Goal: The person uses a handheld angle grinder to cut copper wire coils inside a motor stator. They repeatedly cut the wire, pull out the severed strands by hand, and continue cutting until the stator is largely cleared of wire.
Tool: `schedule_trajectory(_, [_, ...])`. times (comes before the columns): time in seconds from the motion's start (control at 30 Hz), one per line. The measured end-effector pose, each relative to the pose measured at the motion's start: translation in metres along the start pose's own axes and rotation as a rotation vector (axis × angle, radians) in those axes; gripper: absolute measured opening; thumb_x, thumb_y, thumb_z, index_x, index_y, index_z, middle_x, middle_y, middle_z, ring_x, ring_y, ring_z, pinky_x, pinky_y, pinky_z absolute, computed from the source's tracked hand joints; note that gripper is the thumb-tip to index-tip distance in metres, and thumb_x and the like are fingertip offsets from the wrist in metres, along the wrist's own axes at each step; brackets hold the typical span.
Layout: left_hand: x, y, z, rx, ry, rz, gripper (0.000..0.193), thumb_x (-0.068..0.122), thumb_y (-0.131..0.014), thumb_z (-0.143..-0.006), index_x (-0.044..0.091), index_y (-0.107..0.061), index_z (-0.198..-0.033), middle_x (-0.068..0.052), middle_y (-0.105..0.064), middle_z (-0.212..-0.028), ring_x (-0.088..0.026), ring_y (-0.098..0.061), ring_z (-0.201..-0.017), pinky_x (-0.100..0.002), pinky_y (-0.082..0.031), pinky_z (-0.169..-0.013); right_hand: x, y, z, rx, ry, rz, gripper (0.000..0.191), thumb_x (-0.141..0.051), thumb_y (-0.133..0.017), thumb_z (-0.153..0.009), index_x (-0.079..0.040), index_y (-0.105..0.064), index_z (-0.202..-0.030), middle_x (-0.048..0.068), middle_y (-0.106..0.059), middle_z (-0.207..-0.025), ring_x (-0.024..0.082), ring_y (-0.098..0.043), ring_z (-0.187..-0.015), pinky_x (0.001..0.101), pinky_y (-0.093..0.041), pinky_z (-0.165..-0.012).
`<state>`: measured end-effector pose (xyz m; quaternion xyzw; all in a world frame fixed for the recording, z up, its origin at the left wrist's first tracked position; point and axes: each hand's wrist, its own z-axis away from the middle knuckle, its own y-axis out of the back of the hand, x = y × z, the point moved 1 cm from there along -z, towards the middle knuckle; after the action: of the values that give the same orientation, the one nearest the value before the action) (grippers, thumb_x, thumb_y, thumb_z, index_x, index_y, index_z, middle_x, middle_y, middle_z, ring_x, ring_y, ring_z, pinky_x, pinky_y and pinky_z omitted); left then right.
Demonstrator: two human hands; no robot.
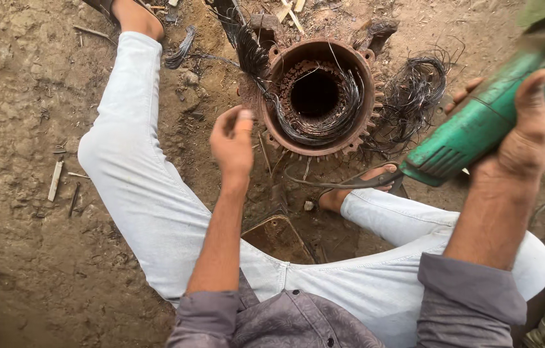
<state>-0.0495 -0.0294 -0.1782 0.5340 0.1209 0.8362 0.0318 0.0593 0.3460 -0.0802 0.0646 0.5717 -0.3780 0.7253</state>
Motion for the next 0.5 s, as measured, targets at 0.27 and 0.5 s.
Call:
schedule_trajectory(0.27, [-0.053,0.003,-0.061,0.306,0.459,0.349,0.047,0.045,-0.054,-0.101,0.002,-0.065,-0.116,-0.010,-0.069,-0.116,-0.021,-0.065,-0.105,-0.040,-0.054,-0.089,0.006,-0.048,-0.044,-0.053,-0.104,0.120,0.064,-0.025,-0.087,-0.093,-0.001,-0.046,-0.136,0.016,-0.070,-0.107,0.031,-0.074,-0.101,0.0492,-0.066,-0.093])
schedule_trajectory(0.5, [-0.056,-0.021,-0.102,0.192,0.332,0.657,0.055,0.049,-0.048,-0.104,0.001,-0.067,-0.121,-0.015,-0.069,-0.123,-0.028,-0.063,-0.116,-0.045,-0.048,-0.105,0.025,-0.075,-0.162,-0.258,-0.354,0.571,0.056,-0.019,-0.081,-0.087,-0.002,-0.055,-0.134,0.016,-0.067,-0.120,0.029,-0.069,-0.099,0.0513,-0.061,-0.088])
